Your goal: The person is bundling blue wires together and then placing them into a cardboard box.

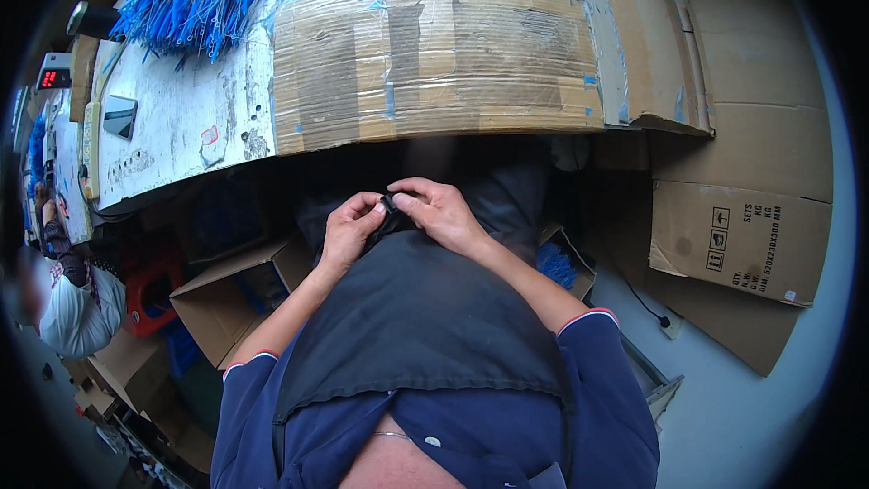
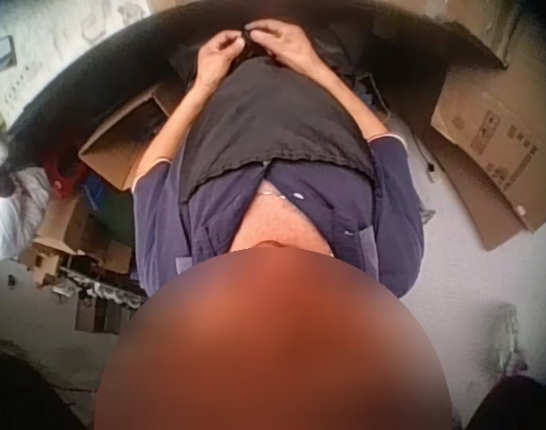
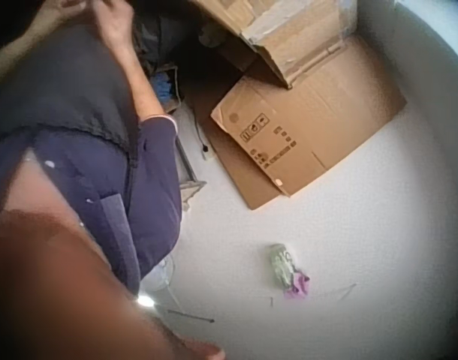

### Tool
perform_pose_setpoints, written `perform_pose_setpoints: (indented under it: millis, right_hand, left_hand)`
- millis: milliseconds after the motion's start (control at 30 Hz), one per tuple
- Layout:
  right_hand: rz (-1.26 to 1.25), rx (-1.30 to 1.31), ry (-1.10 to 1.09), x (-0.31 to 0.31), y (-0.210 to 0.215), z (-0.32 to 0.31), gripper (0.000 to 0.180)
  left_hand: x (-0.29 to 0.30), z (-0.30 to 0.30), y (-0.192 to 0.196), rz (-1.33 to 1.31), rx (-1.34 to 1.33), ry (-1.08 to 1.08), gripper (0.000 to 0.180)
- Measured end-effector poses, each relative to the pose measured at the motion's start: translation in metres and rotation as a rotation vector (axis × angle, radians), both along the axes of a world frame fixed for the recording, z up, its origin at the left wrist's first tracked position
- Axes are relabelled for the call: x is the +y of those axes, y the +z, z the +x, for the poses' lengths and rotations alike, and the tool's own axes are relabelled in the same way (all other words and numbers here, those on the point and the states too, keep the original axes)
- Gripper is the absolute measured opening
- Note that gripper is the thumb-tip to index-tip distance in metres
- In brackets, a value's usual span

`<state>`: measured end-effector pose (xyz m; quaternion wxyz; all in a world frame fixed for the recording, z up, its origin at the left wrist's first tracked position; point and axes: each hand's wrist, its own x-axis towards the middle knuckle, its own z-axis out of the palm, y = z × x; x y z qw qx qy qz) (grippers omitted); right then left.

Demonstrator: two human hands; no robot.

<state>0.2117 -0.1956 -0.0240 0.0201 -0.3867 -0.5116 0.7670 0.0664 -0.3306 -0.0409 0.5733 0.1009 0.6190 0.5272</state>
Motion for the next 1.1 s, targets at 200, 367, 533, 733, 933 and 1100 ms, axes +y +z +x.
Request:
perform_pose_setpoints:
  millis: [200,367,533,733,933,1100]
  right_hand:
    - [0.309,0.010,0.113,-0.003,0.000,-0.002,0.041]
    - [0.156,-0.072,0.200,0.005,0.006,-0.001,0.040]
    - [0.080,-0.064,0.216,0.007,0.009,-0.005,0.047]
    - [0.136,-0.074,0.245,0.007,0.012,-0.008,0.051]
    - [0.039,-0.087,0.254,0.008,0.014,-0.007,0.042]
    - [0.024,-0.066,0.240,0.005,0.014,-0.009,0.034]
  left_hand:
    - [0.001,0.000,-0.001,0.052,-0.038,-0.017,0.013]
    - [0.001,-0.003,0.003,-0.007,-0.065,-0.045,0.012]
    - [0.002,-0.003,-0.001,0.018,-0.193,0.018,0.012]
    - [0.001,-0.008,-0.002,0.018,-0.421,0.071,0.011]
    - [0.005,-0.002,0.002,0.023,-0.225,0.042,0.014]
    - [0.006,-0.004,0.003,0.027,-0.175,0.022,0.014]
